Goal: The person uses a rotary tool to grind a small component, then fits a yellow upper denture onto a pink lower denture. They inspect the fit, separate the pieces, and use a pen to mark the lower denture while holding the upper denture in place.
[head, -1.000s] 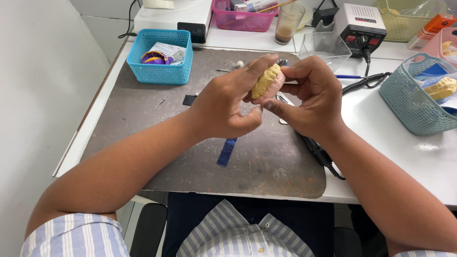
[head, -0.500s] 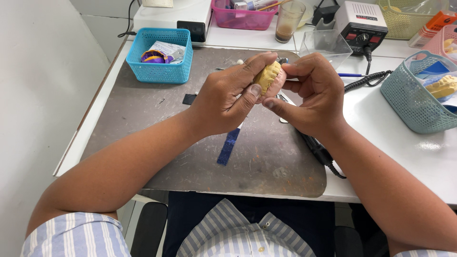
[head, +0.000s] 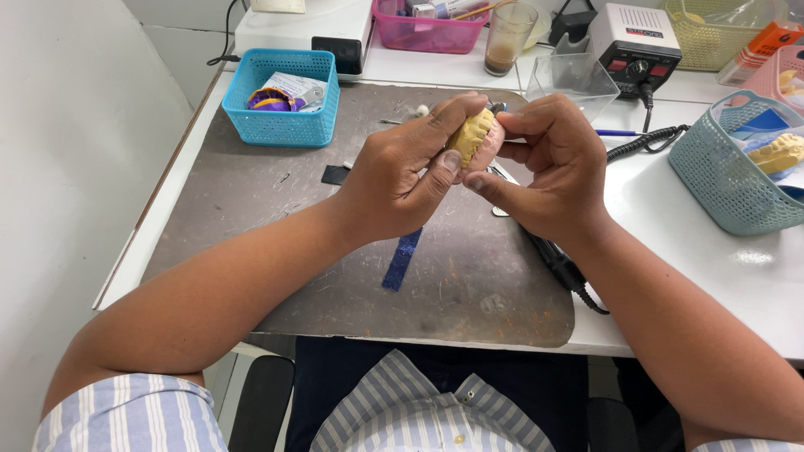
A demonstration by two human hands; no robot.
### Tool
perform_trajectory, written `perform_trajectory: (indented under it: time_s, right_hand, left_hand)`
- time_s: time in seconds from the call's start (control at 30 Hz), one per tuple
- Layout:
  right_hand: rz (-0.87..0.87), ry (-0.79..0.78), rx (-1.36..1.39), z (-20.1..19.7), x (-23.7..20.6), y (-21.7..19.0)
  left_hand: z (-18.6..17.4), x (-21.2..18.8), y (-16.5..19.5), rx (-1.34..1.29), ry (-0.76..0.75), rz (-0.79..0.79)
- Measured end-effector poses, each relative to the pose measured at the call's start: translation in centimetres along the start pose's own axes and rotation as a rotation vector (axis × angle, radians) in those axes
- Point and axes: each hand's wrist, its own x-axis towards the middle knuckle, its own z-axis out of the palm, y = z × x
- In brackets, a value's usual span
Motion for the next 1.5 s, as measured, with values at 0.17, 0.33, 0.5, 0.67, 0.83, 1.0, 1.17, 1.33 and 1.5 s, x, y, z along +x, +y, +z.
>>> perform_trajectory:
  time_s: [0.17,0.33,0.5,0.67,0.83,1.0,1.17,1.33,1.5]
  right_hand:
    - [-0.003,0.008,-0.002,0.0,-0.1,0.0]
    - [-0.021,0.001,-0.008,0.0,-0.2,-0.1]
    - [-0.025,-0.001,-0.039,0.1,0.0,-0.3]
    - [0.073,0.067,0.013,0.0,0.3,-0.8]
    - [-0.006,0.027,0.067,-0.5,0.6,-1.5]
    - [-0.091,-0.018,-0.129,-1.0,0.7,-2.3]
    - [-0.174,-0.008,-0.274,-1.2,0.6,-2.7]
    - [-0.207,-0.006,-0.377,-1.2,0.6,-2.8]
    - [-0.274,-0.003,-0.536,-1.5,0.7,-2.7]
  left_hand:
    - [0.5,-0.5,0.2,0.021,0.006,0.04]
    - [0.1,-0.2,0.4,0.112,-0.02,0.173]
    - [0.1,0.4,0.4,0.263,-0.044,0.175]
    - [0.1,0.2,0.7,0.13,-0.078,-0.073]
    - [0.1,0.0,0.5,-0.363,-0.075,-0.038]
    - [0.0,-0.1,0.4,-0.731,-0.149,-0.089]
    - [-0.8,0.5,0.4,-0.338,-0.107,0.075]
    - [-1.9,1.2,0.3,-0.209,-0.154,0.14]
    - [-2.4,1.7,0.5,-0.171,-0.193,0.137]
